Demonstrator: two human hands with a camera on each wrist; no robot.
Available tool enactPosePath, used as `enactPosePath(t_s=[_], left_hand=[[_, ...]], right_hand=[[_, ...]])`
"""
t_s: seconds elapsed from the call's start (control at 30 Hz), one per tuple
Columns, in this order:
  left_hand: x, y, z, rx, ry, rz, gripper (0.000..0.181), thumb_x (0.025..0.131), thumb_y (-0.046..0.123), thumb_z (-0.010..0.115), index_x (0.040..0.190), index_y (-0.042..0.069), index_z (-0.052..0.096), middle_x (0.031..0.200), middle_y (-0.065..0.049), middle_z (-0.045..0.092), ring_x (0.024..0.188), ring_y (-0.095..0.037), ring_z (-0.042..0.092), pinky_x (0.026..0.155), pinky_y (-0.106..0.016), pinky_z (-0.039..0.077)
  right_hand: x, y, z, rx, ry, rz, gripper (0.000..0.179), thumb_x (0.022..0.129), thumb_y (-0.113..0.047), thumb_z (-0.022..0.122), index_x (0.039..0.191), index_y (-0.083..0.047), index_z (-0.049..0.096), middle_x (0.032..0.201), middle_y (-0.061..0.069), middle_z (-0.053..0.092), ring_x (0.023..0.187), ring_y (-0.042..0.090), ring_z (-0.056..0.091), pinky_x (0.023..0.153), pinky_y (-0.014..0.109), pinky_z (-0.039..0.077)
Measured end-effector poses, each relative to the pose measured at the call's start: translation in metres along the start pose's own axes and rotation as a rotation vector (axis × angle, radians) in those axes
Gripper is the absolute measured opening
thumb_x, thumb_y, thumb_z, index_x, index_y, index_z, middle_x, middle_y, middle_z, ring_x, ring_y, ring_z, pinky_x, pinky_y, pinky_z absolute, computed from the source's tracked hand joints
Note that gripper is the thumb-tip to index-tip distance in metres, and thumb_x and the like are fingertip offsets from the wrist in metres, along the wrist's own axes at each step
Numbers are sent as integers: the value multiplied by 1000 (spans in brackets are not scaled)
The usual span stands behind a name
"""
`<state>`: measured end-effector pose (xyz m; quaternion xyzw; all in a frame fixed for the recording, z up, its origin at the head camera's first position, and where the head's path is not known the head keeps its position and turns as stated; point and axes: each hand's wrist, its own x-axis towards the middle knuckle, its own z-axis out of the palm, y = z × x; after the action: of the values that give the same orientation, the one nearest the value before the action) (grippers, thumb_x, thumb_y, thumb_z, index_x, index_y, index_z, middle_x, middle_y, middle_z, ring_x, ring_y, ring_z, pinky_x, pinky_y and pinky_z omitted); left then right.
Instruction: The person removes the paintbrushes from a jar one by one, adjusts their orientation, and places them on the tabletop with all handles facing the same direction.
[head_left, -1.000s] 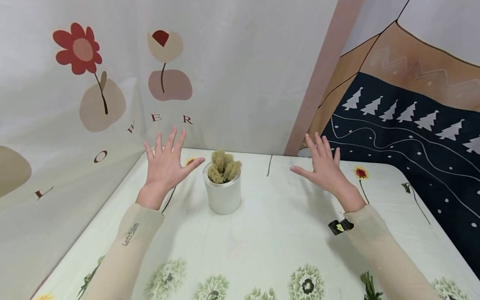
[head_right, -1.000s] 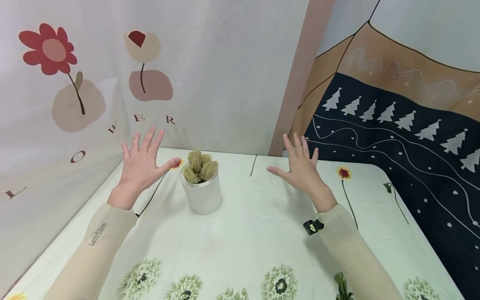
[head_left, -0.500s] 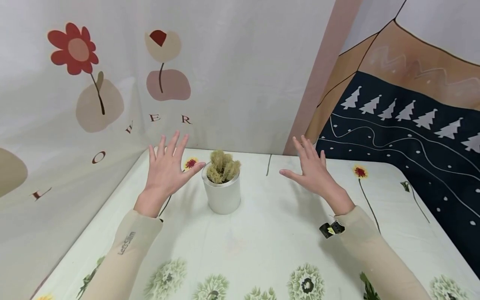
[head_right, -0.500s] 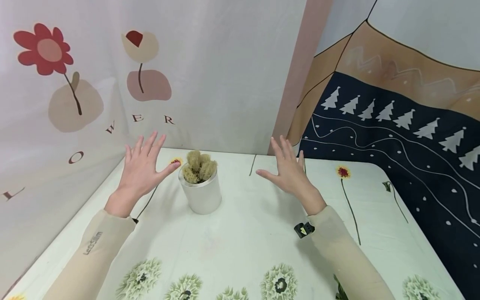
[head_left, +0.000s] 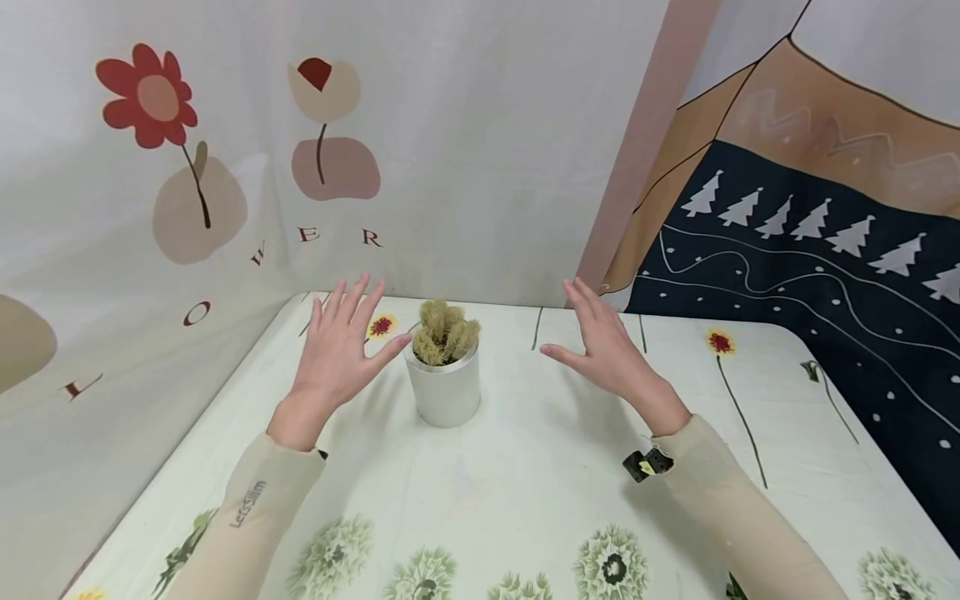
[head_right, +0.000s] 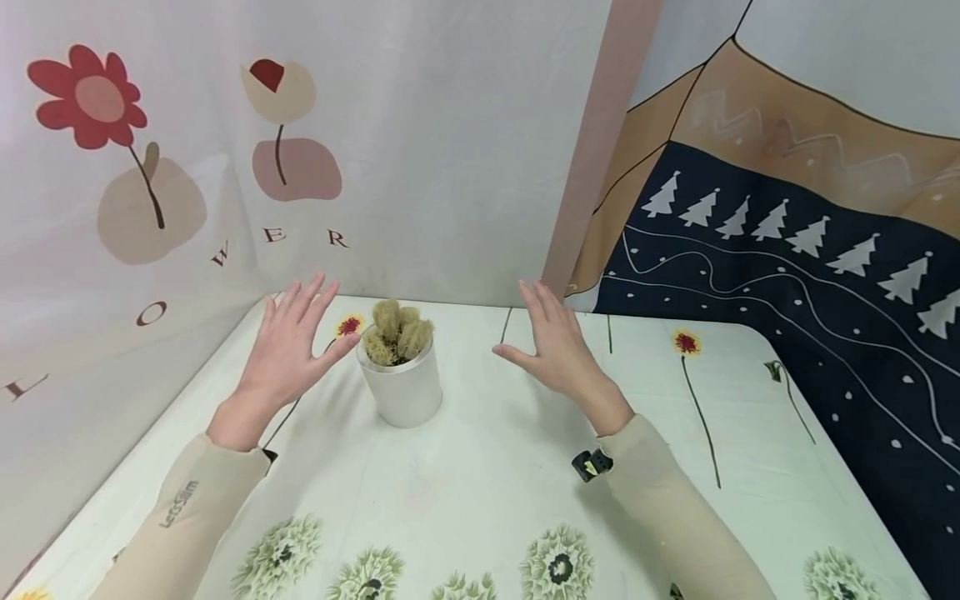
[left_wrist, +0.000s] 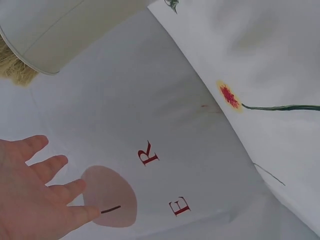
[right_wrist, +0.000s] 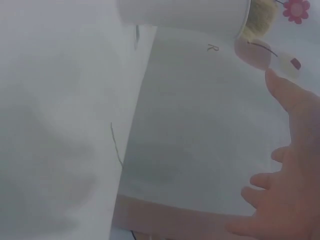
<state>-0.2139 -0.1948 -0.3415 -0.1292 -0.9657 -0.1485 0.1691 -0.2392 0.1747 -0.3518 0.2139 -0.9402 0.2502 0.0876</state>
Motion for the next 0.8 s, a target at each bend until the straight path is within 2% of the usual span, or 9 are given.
enactPosePath(t_s=[0.23,0.47,0.6,0.8], left_hand=[[-8,4,2,-67,-26,17,82,96,60,51,160,18,22,168,-9,19,154,-38,16,123,-64,6],[-12,12,5,-77,-36,40,84,94,60,56,159,16,25,166,-9,24,154,-37,19,123,-62,8],[-15,15,10,-94,-39,34,86,92,60,60,158,15,28,166,-9,26,154,-36,21,124,-59,9],[-18,19,19,-105,-55,10,92,88,61,64,157,11,30,163,-12,31,153,-33,24,126,-53,11]], right_hand=[[1,-9,9,43,-5,-8,96,92,-47,68,162,-14,11,169,11,11,155,33,15,122,61,20],[4,-17,19,78,2,-21,96,91,-44,70,161,-13,13,168,14,13,154,35,19,121,59,25],[6,-23,23,102,1,-35,95,92,-43,70,161,-13,14,168,14,14,154,35,21,121,58,26],[8,-32,29,164,-24,-34,92,92,-43,70,161,-16,15,169,8,13,155,30,19,120,56,28]])
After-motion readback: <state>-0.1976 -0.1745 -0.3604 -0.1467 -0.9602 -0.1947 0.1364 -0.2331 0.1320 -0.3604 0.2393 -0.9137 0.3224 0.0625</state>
